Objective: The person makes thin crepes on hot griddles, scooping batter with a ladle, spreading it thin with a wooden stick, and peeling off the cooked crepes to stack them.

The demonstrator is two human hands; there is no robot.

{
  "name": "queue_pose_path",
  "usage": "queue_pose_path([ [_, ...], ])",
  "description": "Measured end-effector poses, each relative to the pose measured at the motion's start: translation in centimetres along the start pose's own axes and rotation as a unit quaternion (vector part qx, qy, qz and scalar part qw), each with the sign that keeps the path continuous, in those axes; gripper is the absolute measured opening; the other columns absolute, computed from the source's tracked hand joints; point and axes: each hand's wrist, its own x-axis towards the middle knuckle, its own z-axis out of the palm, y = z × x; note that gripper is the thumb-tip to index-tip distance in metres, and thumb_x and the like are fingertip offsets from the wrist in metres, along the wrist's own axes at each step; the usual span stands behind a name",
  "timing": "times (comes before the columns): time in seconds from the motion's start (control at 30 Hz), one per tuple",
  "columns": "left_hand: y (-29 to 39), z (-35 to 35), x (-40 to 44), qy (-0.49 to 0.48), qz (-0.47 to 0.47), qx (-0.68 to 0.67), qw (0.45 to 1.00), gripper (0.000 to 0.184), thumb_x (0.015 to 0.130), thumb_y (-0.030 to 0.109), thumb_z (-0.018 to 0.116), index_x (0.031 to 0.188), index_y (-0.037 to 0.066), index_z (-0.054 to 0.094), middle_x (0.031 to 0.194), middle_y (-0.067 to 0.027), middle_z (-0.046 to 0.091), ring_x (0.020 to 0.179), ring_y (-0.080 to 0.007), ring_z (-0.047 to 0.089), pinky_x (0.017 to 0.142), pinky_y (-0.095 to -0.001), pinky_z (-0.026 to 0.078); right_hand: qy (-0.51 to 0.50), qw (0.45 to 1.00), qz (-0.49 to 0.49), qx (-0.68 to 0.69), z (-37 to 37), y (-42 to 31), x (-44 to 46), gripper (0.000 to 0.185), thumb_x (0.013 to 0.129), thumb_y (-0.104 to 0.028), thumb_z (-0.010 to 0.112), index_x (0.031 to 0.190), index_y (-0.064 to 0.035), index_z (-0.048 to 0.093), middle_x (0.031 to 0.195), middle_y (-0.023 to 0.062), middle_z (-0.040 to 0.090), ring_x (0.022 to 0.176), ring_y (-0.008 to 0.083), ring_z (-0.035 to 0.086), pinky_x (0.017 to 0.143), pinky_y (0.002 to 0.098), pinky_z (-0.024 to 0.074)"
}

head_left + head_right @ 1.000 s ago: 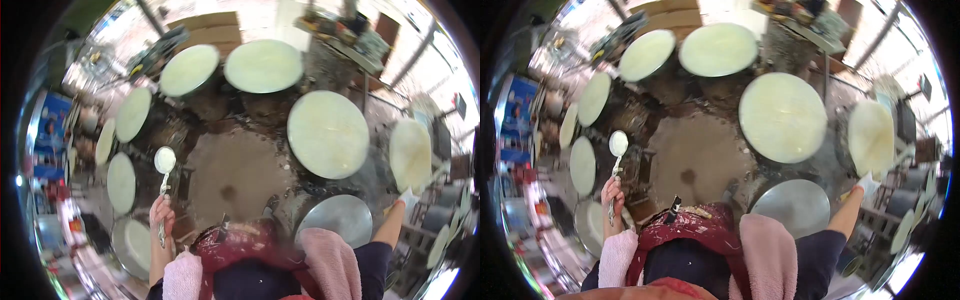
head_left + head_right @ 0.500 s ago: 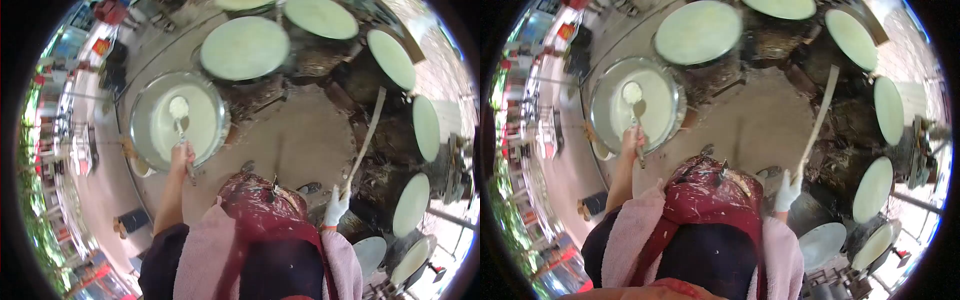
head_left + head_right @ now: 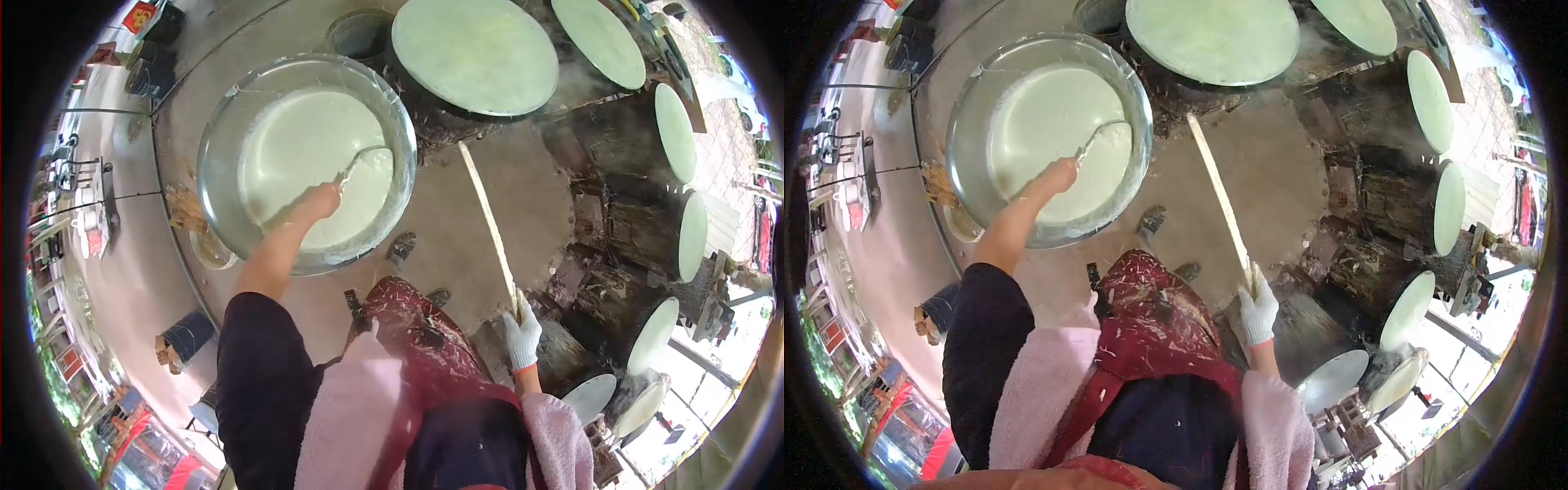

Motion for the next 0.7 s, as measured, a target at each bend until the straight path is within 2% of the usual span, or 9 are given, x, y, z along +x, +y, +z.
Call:
queue_pose_path([
  [0.13,-0.4,4.8,-4.8,-0.092,-0.076,-0.310,0.943,0.030,0.098,0.033,0.046,0.098,0.008,0.061,0.074,-0.0048,0.054,0.063,-0.0188,0.050,0.058,-0.0322,0.043,-0.086,0.992,0.090,0.024,1.4,-5.6,-0.9,0.064,0.082,-0.020,0.072,0.139,-0.0038,0.048,0.125,0.0176,0.062,0.113,0.0219,0.062,0.095,0.0316,0.0460],
  [0.2,0.9,7.8,-8.7,-0.136,-0.149,-0.649,0.734,0.030,0.100,0.037,0.045,0.095,0.012,0.060,0.062,0.0054,0.045,0.051,-0.0066,0.039,0.047,-0.0219,0.036,-0.098,0.995,-0.002,-0.012,4.3,-1.6,-1.8,0.067,0.083,-0.032,0.071,0.139,-0.0037,0.047,0.121,0.0179,0.064,0.111,0.0224,0.062,0.094,0.0312,0.0463],
  [0.3,1.9,12.9,-11.7,-0.231,-0.061,-0.771,0.590,0.032,0.100,0.039,0.046,0.091,0.010,0.058,0.059,0.0067,0.042,0.044,-0.0064,0.034,0.046,-0.0222,0.034,-0.166,0.986,0.011,-0.030,8.1,1.6,-3.9,0.057,0.091,-0.027,0.064,0.138,-0.0013,0.047,0.128,0.0170,0.060,0.113,0.0208,0.061,0.095,0.0317,0.0459],
  [0.4,5.4,16.8,-13.4,-0.299,0.129,-0.882,0.342,0.040,0.099,0.047,0.046,0.086,0.010,0.054,0.054,0.0078,0.034,0.039,-0.0064,0.029,0.046,-0.0230,0.030,-0.254,0.954,0.086,0.133,10.8,3.5,-6.7,0.050,0.095,-0.021,0.059,0.139,-0.0020,0.047,0.126,0.0109,0.061,0.112,0.0167,0.058,0.091,0.0284,0.0477],
  [0.43,6.9,17.4,-14.4,-0.255,0.077,-0.915,0.303,0.038,0.100,0.044,0.045,0.087,0.009,0.054,0.054,0.0080,0.034,0.038,-0.0052,0.029,0.044,-0.0225,0.030,-0.306,0.874,0.220,0.305,10.5,3.3,-7.6,0.044,0.098,-0.015,0.054,0.140,-0.0037,0.047,0.123,0.0057,0.061,0.112,0.0124,0.056,0.090,0.0229,0.0458],
  [0.5,10.6,15.0,-18.1,-0.166,-0.027,-0.960,0.223,0.035,0.102,0.038,0.044,0.088,0.008,0.054,0.054,0.0085,0.035,0.036,-0.0028,0.028,0.041,-0.0217,0.028,-0.292,0.871,0.234,0.319,8.4,1.3,-9.6,0.039,0.097,-0.014,0.054,0.133,-0.0008,0.052,0.108,0.0031,0.062,0.098,0.0088,0.055,0.083,0.0226,0.0458],
  [0.6,12.7,12.1,-22.1,-0.164,0.038,-0.976,0.140,0.027,0.102,0.029,0.046,0.092,0.005,0.055,0.054,0.0089,0.037,0.035,0.0001,0.029,0.038,-0.0191,0.027,-0.272,0.913,0.113,0.283,7.9,3.9,-12.0,0.043,0.096,-0.017,0.055,0.136,-0.0017,0.050,0.114,0.0064,0.063,0.102,0.0125,0.058,0.086,0.0261,0.0470],
  [0.67,13.8,8.3,-25.1,-0.026,0.008,-0.953,0.303,0.022,0.101,0.023,0.048,0.097,0.003,0.053,0.055,0.0088,0.038,0.034,0.0005,0.031,0.036,-0.0165,0.025,-0.239,0.950,-0.035,0.199,8.2,5.3,-13.0,0.050,0.095,-0.024,0.058,0.139,-0.0029,0.047,0.123,0.0107,0.064,0.109,0.0175,0.061,0.089,0.0300,0.0487],
  [0.7,13.5,5.4,-26.9,-0.051,0.027,-0.957,0.283,0.021,0.101,0.022,0.048,0.097,0.002,0.053,0.055,0.0089,0.038,0.034,0.0005,0.031,0.037,-0.0169,0.026,-0.222,0.959,-0.064,0.166,7.8,4.5,-13.5,0.051,0.094,-0.025,0.059,0.138,-0.0036,0.048,0.123,0.0124,0.064,0.109,0.0187,0.062,0.090,0.0307,0.0481],
])
